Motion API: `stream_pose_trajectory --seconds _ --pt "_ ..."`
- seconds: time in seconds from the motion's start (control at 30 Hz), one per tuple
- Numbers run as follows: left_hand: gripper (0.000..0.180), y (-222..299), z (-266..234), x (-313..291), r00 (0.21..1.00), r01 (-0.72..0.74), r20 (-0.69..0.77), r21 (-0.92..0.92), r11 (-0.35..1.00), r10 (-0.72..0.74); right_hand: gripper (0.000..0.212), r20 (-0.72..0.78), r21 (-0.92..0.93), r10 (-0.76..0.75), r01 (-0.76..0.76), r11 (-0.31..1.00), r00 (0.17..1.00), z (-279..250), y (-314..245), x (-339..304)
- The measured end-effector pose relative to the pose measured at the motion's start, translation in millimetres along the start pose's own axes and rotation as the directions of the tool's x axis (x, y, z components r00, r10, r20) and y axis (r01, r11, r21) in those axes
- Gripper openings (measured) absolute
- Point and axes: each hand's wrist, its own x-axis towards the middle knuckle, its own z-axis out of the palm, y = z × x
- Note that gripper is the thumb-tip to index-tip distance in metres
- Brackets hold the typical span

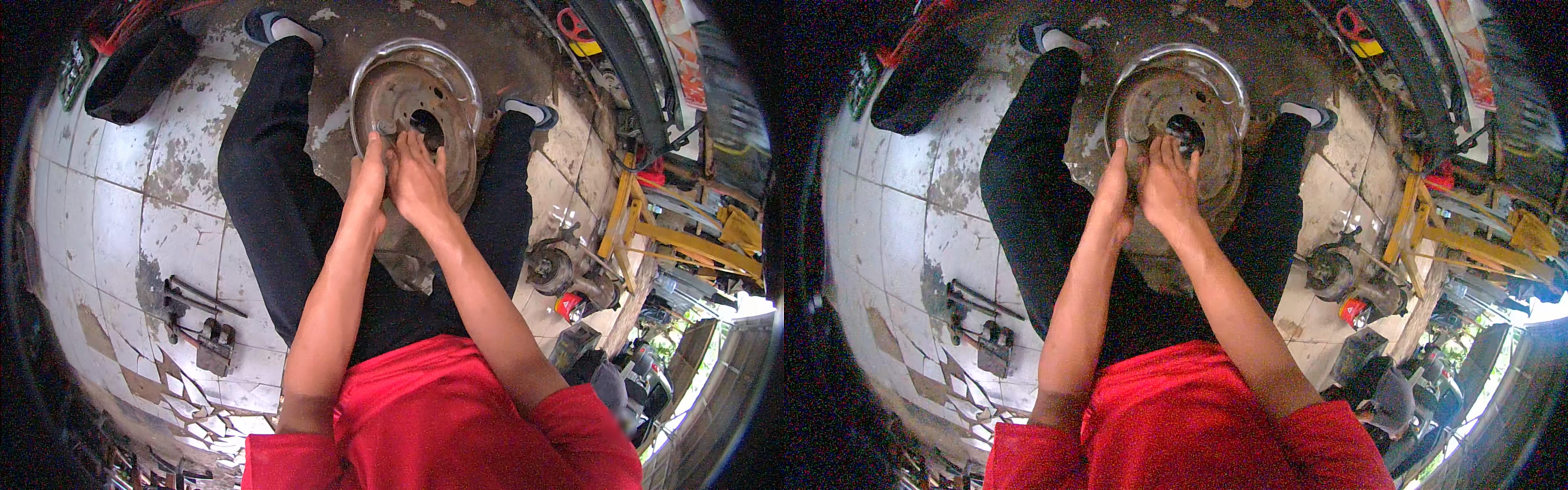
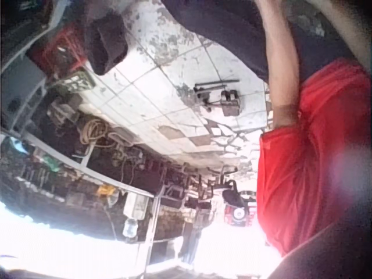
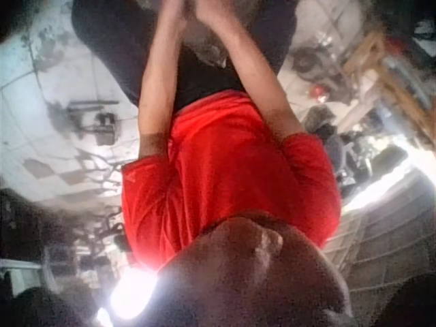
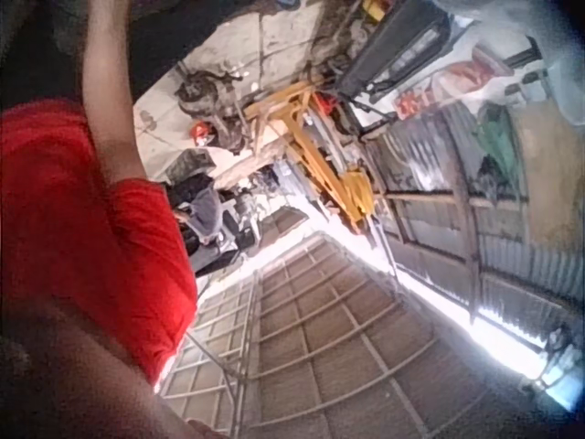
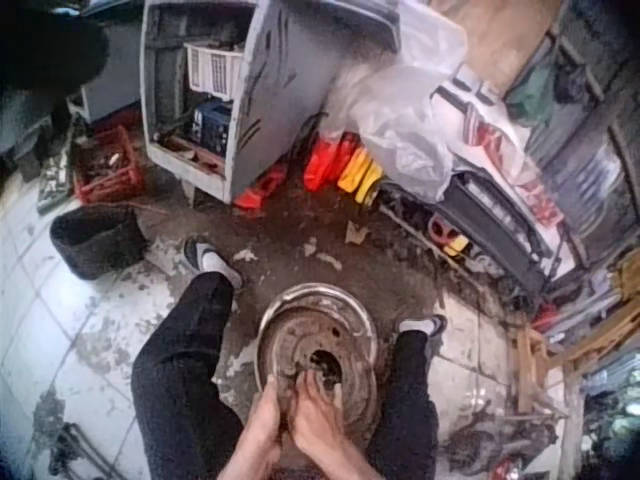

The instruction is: The person sits on the floor and scrubs a metal brake drum with a wire brush, then wipes it with a cloth. The person rotates the drum to clean different areas and continues scrubbing and wiping until the end of the clip.

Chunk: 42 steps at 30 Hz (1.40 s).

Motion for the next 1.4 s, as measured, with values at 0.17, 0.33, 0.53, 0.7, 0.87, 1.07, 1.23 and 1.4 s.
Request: stream_pose_trajectory --seconds 0.17,0.33,0.53,0.7,0.87,1.07,1.23,1.4 --pt "0.072 3.0 4.2 -2.9 0.999 0.001 0.048 -0.056 0.998 0.001 0.051 0.051 -0.053 -0.1 0.102 0.993 0.994 -6.8 1.5 -19.1" --pt "0.08 7.0 3.8 -2.8 0.998 -0.03 -0.045 0.042 0.999 0.031 0.048 0.098 0.08 -0.018 0.01 0.997 0.995 -17.4 4.2 7.7" --pt "0.096 15.6 2.8 -13.2 0.998 -0.069 0.01 0.024 0.997 0.069 0.047 0.081 0.023 -0.029 0.028 0.999 0.996 -9.9 2.5 -2.3" --pt "0.092 18.1 6.2 -22.4 0.997 -0.072 -0.022 0.072 0.995 0.074 0.048 0.077 -0.113 -0.004 0.012 0.994 0.997 -8.2 5.1 -0.6" --pt "0.087 22.9 8.7 -19.0 0.991 -0.096 -0.082 0.069 0.993 0.101 0.047 0.057 0.052 0.132 -0.135 0.989 0.99 -3.6 13.2 39.4" --pt "0.089 22.6 8.6 -16.3 0.992 -0.117 -0.046 -0.017 0.993 0.116 0.044 0.085 -0.005 0.001 -0.001 1.0 0.996 -1.6 19.3 32.9" --pt "0.08 22.2 9.1 -20.9 0.988 -0.131 -0.081 0.04 0.991 0.134 0.048 0.096 0.029 0.066 -0.069 0.997 0.993 4.0 18.8 39.5" --pt "0.083 21.9 6.9 -17.0 0.992 -0.121 -0.042 -0.006 0.993 0.12 0.045 0.094 0.035 0.079 -0.083 0.996 0.992 5.1 22.5 53.7"
